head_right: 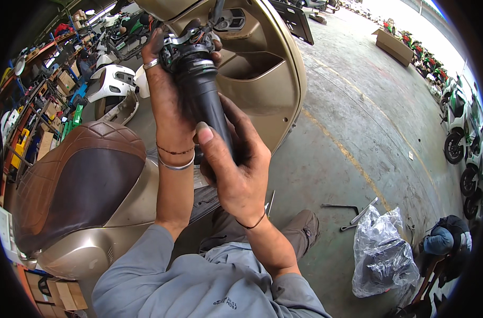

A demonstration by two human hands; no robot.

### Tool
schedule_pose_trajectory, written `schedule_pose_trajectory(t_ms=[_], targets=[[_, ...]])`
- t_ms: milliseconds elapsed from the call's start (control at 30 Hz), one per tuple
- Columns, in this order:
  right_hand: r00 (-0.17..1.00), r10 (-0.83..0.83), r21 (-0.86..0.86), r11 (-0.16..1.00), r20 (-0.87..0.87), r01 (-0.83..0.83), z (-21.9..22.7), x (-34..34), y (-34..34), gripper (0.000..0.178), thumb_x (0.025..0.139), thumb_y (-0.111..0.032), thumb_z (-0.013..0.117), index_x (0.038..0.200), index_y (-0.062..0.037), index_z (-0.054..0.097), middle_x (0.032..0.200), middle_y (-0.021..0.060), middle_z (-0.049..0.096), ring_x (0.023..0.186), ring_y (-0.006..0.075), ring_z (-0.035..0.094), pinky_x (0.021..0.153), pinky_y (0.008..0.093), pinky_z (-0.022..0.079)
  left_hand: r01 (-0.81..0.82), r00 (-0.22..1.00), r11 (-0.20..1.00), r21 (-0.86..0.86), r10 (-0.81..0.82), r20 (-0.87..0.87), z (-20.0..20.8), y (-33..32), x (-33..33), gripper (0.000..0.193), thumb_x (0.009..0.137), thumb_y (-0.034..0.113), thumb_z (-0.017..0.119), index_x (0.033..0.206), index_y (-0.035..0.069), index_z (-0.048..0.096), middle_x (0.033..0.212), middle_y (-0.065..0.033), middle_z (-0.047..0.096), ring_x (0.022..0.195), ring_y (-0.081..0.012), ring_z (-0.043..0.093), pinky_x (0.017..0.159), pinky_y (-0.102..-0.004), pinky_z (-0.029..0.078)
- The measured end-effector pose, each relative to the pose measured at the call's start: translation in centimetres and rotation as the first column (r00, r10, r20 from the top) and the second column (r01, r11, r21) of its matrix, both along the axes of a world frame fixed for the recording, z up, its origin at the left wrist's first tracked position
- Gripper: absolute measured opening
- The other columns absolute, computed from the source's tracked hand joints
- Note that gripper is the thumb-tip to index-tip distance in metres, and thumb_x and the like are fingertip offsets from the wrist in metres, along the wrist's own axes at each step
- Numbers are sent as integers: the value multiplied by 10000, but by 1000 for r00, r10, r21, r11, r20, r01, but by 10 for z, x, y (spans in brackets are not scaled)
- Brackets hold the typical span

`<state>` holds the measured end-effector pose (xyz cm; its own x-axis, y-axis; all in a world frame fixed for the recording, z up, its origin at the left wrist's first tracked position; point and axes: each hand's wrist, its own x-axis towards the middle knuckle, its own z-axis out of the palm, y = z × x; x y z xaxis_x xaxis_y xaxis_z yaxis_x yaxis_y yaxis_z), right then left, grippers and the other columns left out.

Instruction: The person assembles a motorcycle throttle by inserting a spring into a handle grip and sliding the grip onto the handlebar assembly, using a screwdriver to secure components.

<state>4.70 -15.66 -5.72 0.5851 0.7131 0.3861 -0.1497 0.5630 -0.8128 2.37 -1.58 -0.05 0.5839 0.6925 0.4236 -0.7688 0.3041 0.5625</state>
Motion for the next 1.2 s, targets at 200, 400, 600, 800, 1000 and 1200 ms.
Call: schedule_pose_trajectory(t_ms=[200,400,600,800,1000,1200], targets=[[884,367,140,930,-290,-340,1,14,-4,600,935,-260,607,1385,81,403,850,141,608,401,100,455,331,214,278,-79,997,994,69,80,-7,-3,-2,3,539,910,561,552,1114,63,591,852,-111,675,731,-237,690,685,-353,582],[856,439,224,895,-274,-387,-6,22,-2,584,950,-280,529,1380,90,392,880,174,612,393,96,439,321,204,295,-151,988,980,129,153,-6,1,-11,3,554,914,569,586,1159,72,567,872,-84,654,729,-210,676,680,-348,582],[881,442,183,892,-167,-413,-6,22,-1,546,971,-333,451,1317,85,390,919,259,596,382,130,457,304,222,332,-130,992,986,105,130,7,0,-10,3,562,922,579,568,1160,70,573,858,-80,647,721,-206,673,672,-345,578],[865,471,139,881,-172,-452,5,32,0,519,957,-327,462,1270,86,424,873,248,616,403,182,502,329,259,372,-153,987,978,144,159,-28,1,-15,0,564,928,581,550,1166,71,582,854,-83,658,721,-207,675,678,-339,570],[933,357,37,934,-51,-356,9,36,2,488,949,-297,485,1238,94,440,877,245,612,402,178,499,331,256,369,-116,992,984,135,121,-32,-1,-11,2,589,921,600,543,1192,79,587,861,-89,666,723,-210,677,675,-333,565],[878,465,104,884,-109,-455,0,37,-1,492,942,-276,497,1243,106,425,879,246,605,400,185,503,321,261,360,-120,990,981,155,131,-61,1,-7,-4,679,900,678,518,1214,80,584,863,-78,662,726,-206,675,670,-331,563]])
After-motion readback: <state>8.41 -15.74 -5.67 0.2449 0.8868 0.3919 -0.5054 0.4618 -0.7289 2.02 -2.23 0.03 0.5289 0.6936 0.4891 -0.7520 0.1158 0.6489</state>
